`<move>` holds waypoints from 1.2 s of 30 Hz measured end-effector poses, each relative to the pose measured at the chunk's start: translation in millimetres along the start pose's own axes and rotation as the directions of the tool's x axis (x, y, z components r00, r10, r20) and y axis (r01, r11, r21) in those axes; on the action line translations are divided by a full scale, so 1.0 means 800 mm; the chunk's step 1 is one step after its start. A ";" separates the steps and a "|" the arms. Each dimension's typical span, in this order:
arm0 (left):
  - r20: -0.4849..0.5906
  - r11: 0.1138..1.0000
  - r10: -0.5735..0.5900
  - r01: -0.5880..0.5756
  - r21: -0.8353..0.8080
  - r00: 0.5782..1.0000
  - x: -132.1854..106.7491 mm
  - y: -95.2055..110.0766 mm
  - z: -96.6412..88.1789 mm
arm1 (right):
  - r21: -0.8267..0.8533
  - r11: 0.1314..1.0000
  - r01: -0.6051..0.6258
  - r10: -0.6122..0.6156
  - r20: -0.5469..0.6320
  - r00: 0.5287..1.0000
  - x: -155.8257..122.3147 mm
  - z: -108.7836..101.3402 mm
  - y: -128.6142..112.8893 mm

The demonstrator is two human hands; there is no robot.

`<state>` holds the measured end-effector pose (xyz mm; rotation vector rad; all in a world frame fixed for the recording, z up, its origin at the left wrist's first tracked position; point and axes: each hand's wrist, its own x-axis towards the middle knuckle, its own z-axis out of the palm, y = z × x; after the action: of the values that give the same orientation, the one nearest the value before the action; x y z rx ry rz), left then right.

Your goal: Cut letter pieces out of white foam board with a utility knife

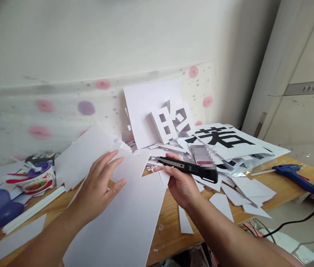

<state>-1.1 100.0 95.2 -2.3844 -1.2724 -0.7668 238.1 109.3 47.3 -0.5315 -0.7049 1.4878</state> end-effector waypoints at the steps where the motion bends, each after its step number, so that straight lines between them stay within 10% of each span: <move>1: 0.007 1.000 0.025 -0.025 0.012 1.000 0.017 0.003 0.000 | 0.006 1.000 0.002 -0.002 0.009 1.000 0.001 -0.001 -0.001; 8: 0.254 0.944 0.321 -0.329 -0.011 0.913 0.099 0.045 0.008 | 0.018 0.995 0.100 -0.100 -0.001 0.995 0.000 -0.013 -0.011; 26: 0.241 0.973 0.224 -0.230 -0.006 0.944 0.073 0.085 0.022 | -0.186 0.960 0.211 -0.232 -0.097 0.968 -0.017 -0.015 -0.007; 33: 0.360 0.997 -0.076 0.063 0.047 0.930 0.053 0.018 0.045 | -0.443 0.786 0.431 -0.486 -0.013 0.874 -0.024 -0.046 -0.005; 36: 0.355 0.983 -0.183 0.165 0.082 0.917 0.042 -0.017 0.077 | -0.510 0.774 0.375 -0.430 0.012 0.903 -0.030 -0.060 -0.004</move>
<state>21.7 161.8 66.4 -2.4715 -1.6446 -0.3387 275.8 89.9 13.9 -0.7918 -1.0611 0.8532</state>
